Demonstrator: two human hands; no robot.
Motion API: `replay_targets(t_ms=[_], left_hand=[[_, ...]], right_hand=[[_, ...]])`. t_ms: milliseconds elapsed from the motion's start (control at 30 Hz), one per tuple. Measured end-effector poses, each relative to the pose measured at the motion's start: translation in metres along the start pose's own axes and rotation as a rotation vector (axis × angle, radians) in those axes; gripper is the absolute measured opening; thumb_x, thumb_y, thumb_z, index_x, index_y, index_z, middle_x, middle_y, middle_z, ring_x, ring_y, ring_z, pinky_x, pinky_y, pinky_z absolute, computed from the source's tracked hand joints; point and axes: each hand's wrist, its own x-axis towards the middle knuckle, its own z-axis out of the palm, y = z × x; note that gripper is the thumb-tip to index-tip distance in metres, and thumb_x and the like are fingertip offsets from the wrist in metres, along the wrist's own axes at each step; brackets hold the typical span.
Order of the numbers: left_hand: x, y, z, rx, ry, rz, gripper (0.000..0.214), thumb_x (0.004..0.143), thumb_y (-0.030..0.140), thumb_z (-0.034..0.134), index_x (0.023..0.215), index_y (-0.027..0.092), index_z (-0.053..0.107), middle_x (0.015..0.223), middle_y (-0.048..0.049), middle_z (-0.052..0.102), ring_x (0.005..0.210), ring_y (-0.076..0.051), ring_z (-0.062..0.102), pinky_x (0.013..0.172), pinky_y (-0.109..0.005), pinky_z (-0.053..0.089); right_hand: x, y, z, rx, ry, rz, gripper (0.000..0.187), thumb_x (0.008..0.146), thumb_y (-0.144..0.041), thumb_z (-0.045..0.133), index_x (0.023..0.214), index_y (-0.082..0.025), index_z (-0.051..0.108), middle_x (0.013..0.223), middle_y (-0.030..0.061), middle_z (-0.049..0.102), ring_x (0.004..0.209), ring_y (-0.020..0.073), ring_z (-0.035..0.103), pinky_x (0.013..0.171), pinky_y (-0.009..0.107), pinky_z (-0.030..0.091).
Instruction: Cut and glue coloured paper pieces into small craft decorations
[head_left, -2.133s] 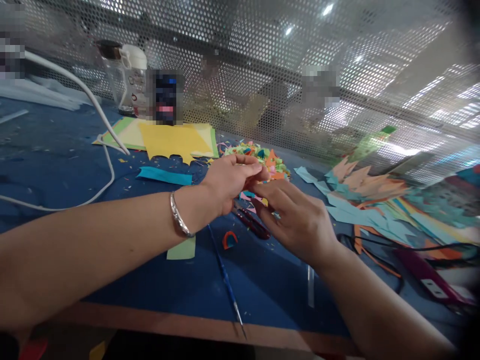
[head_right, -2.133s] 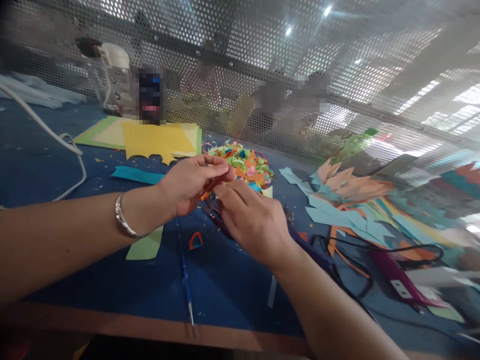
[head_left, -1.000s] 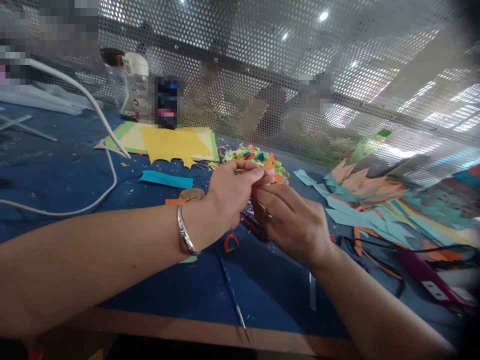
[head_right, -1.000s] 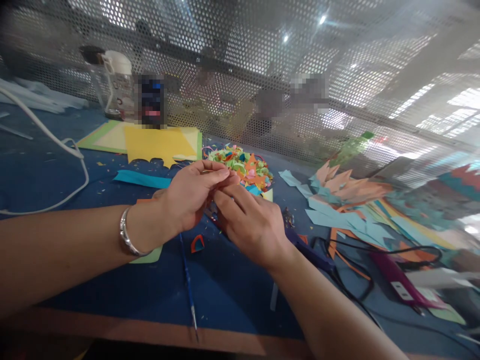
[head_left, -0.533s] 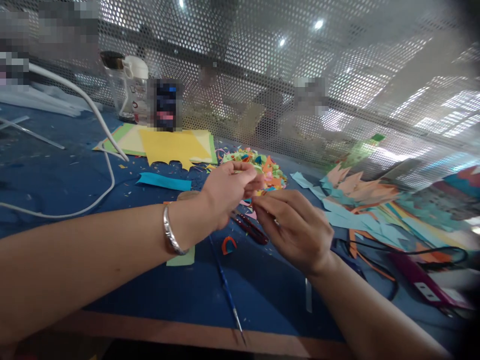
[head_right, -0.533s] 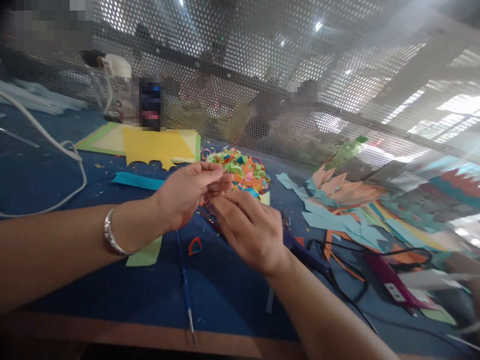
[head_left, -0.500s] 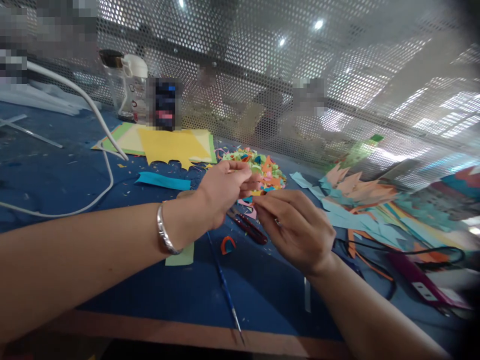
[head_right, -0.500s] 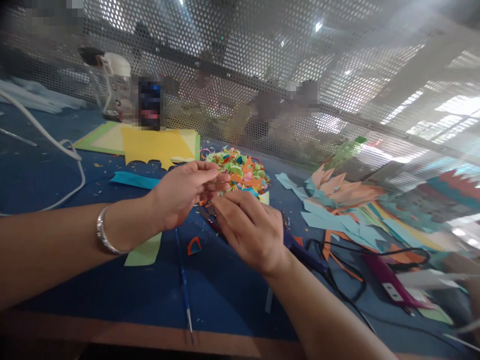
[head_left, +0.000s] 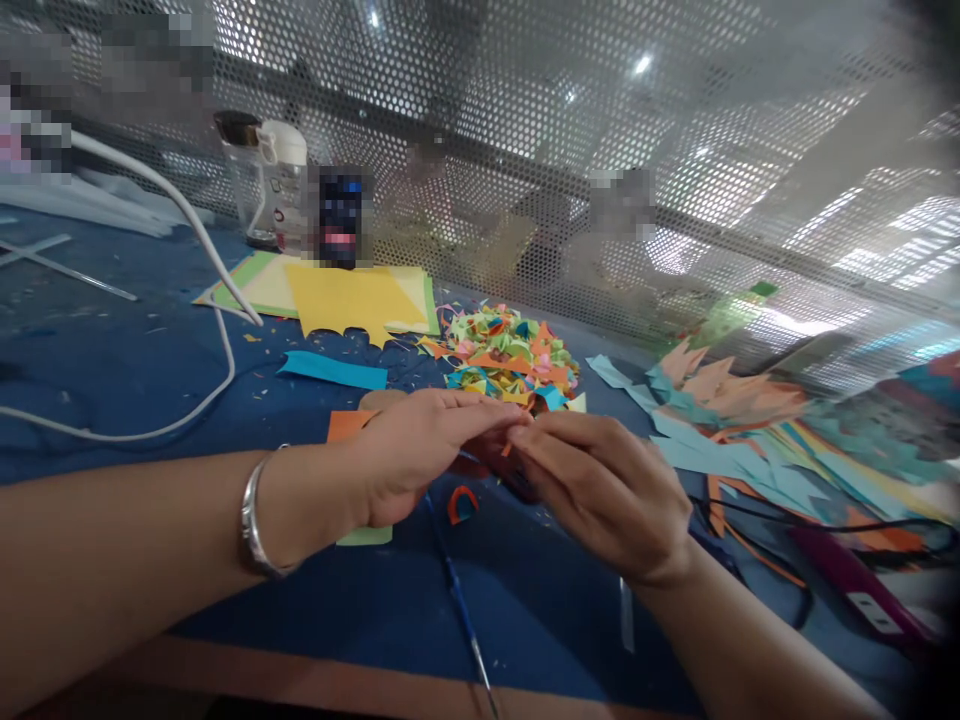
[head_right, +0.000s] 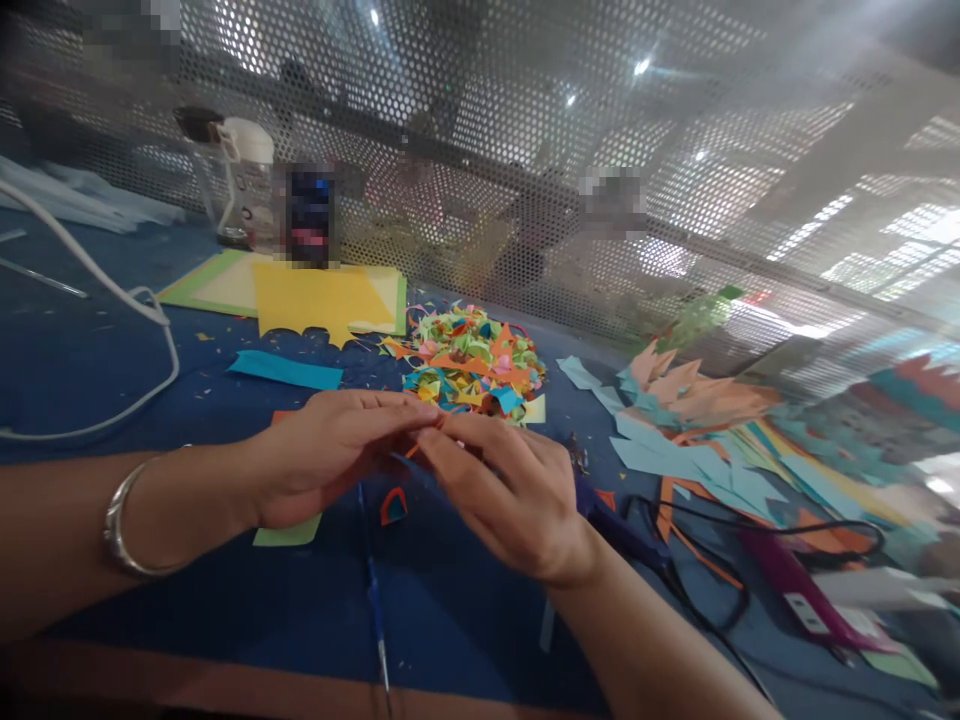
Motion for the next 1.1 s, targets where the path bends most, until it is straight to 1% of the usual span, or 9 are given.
replay_targets(t_ms=[133, 233, 300, 400, 500, 600, 800, 933, 1100], left_hand=[[0.004, 0.0, -0.001, -0.108, 0.039, 0.008, 0.016, 0.073, 0.026, 0.077, 0.069, 0.013, 0.068, 0.064, 0.002, 0.06, 0.058, -0.006, 0.052, 0.059, -0.02, 0.039], [0.006, 0.0, -0.004, -0.089, 0.06, 0.016, 0.021, 0.063, 0.026, 0.085, 0.07, 0.013, 0.069, 0.064, 0.0018, 0.062, 0.058, -0.007, 0.053, 0.06, -0.02, 0.041], [0.008, -0.001, -0.006, -0.044, 0.077, 0.029, 0.019, 0.065, 0.025, 0.083, 0.07, 0.013, 0.069, 0.065, 0.0012, 0.063, 0.058, -0.007, 0.055, 0.061, -0.021, 0.043], [0.011, -0.001, -0.01, 0.073, 0.088, 0.057, 0.013, 0.076, 0.024, 0.074, 0.071, 0.013, 0.069, 0.065, -0.0011, 0.066, 0.058, -0.009, 0.059, 0.061, -0.022, 0.045], [0.015, -0.001, -0.014, 0.157, 0.064, 0.055, 0.015, 0.082, 0.025, 0.066, 0.071, 0.014, 0.067, 0.065, -0.0032, 0.068, 0.059, -0.011, 0.064, 0.057, -0.022, 0.045], [0.016, -0.001, -0.016, 0.242, 0.071, 0.043, 0.015, 0.082, 0.019, 0.061, 0.068, 0.015, 0.065, 0.065, -0.0026, 0.068, 0.057, -0.012, 0.065, 0.053, -0.021, 0.046], [0.017, -0.002, -0.017, 0.464, 0.043, 0.12, 0.016, 0.079, 0.018, 0.06, 0.063, 0.016, 0.063, 0.062, 0.0001, 0.066, 0.052, -0.009, 0.062, 0.052, -0.019, 0.05], [0.016, -0.004, -0.018, 0.531, 0.005, 0.114, 0.017, 0.079, 0.021, 0.06, 0.063, 0.017, 0.064, 0.061, 0.0005, 0.067, 0.05, -0.01, 0.063, 0.05, -0.018, 0.05], [0.017, -0.007, -0.019, 0.54, -0.01, 0.095, 0.015, 0.077, 0.023, 0.06, 0.063, 0.018, 0.063, 0.063, -0.0018, 0.069, 0.054, -0.012, 0.066, 0.055, -0.022, 0.055]], right_hand=[[-0.001, -0.002, 0.003, 0.027, -0.006, 0.003, 0.023, 0.088, -0.009, 0.064, 0.109, -0.02, 0.064, 0.096, 0.0058, 0.072, 0.078, 0.014, 0.069, 0.064, 0.025, 0.058], [-0.001, -0.003, 0.006, 0.071, -0.011, 0.041, 0.025, 0.087, -0.009, 0.064, 0.109, -0.022, 0.064, 0.097, 0.0057, 0.071, 0.077, 0.0147, 0.069, 0.062, 0.026, 0.058], [0.0, -0.004, 0.009, 0.144, 0.006, 0.094, 0.025, 0.087, -0.007, 0.064, 0.107, -0.021, 0.065, 0.097, 0.0064, 0.07, 0.078, 0.0152, 0.069, 0.064, 0.028, 0.058], [0.004, -0.004, 0.013, 0.262, 0.061, 0.211, 0.021, 0.087, -0.006, 0.063, 0.101, -0.022, 0.066, 0.093, 0.0059, 0.067, 0.081, 0.0161, 0.068, 0.069, 0.031, 0.059], [0.007, -0.003, 0.016, 0.344, 0.064, 0.349, 0.017, 0.087, -0.008, 0.063, 0.095, -0.022, 0.067, 0.091, 0.0041, 0.065, 0.073, 0.0139, 0.064, 0.059, 0.027, 0.056], [0.006, -0.002, 0.019, 0.457, 0.029, 0.469, 0.011, 0.088, -0.012, 0.064, 0.093, -0.021, 0.068, 0.093, 0.0046, 0.064, 0.069, 0.012, 0.062, 0.052, 0.024, 0.052], [0.002, 0.001, 0.023, 0.655, -0.05, 0.674, 0.003, 0.09, -0.019, 0.063, 0.09, -0.02, 0.066, 0.095, 0.0049, 0.066, 0.065, 0.011, 0.062, 0.053, 0.024, 0.053], [0.005, 0.001, 0.021, 0.755, -0.096, 0.775, 0.006, 0.088, -0.024, 0.065, 0.087, -0.018, 0.066, 0.077, 0.0016, 0.068, 0.052, 0.0102, 0.059, 0.045, 0.023, 0.05], [0.007, 0.001, 0.018, 0.911, -0.145, 0.9, 0.013, 0.087, -0.03, 0.067, 0.088, -0.018, 0.064, 0.054, -0.0045, 0.06, 0.041, 0.0099, 0.056, 0.037, 0.02, 0.045]])
